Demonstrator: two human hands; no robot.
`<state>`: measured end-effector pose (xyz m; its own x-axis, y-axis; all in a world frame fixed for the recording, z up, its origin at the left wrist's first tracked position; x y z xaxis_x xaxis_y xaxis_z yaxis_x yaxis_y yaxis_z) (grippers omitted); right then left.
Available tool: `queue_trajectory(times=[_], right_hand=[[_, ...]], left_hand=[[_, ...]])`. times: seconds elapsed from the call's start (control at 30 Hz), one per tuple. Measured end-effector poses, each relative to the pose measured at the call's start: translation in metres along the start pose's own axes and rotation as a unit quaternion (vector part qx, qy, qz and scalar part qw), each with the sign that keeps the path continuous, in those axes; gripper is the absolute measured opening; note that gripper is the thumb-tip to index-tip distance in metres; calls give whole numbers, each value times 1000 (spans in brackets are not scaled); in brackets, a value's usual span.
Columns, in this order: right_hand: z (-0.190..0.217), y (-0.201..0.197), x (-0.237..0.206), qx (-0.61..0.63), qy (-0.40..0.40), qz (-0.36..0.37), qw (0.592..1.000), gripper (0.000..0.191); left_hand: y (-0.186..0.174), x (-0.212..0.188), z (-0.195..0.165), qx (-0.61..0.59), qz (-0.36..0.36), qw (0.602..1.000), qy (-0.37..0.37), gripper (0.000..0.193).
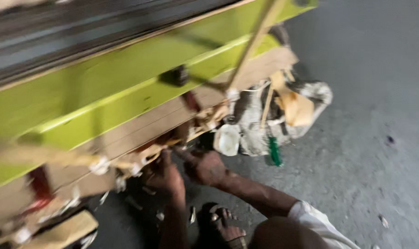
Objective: The person sits on the floor beside a machine with large copper wire coils and works on thin wooden strips. They pick up strips, tie and knot them onto the machine's frame by hand, tear pieces of paper or tape, and press the strips into place on the machine, repeating the process for successive strips.
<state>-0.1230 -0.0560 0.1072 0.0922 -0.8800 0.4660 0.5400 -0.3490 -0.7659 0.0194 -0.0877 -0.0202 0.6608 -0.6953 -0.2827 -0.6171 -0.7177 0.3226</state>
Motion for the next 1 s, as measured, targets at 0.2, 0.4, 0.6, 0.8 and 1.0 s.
queue_trajectory(times=[0.2,0.4,0.6,0.8,1.0], right_hand=[[-8,24,5,-50,99,170,979,65],[-19,48,18,-33,104,182,977,61],[-37,79,18,19,56,215,975,42],[-23,51,13,-53,92,145,984,42],[-13,37,-48,243,249,-23,937,62]], left_hand=[[12,-17,-42,34,135,952,272,28],[20,-44,-78,198,241,774,550,34],[37,-17,-69,286,395,727,484,80],[30,-24,-83,298,320,678,591,78],[37,-27,-62,391,383,594,590,68]])
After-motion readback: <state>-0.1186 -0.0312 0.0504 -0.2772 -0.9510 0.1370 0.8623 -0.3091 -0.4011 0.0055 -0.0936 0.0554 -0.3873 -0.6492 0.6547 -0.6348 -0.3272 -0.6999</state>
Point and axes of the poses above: each hand's wrist, its own x-axis towards the middle knuckle, its own y-axis out of the palm, z = x × y, the point moved 8 cm from there along x, towards the middle knuckle, and after that the axes turned 12 degrees about -z, right-handed, at the moved point
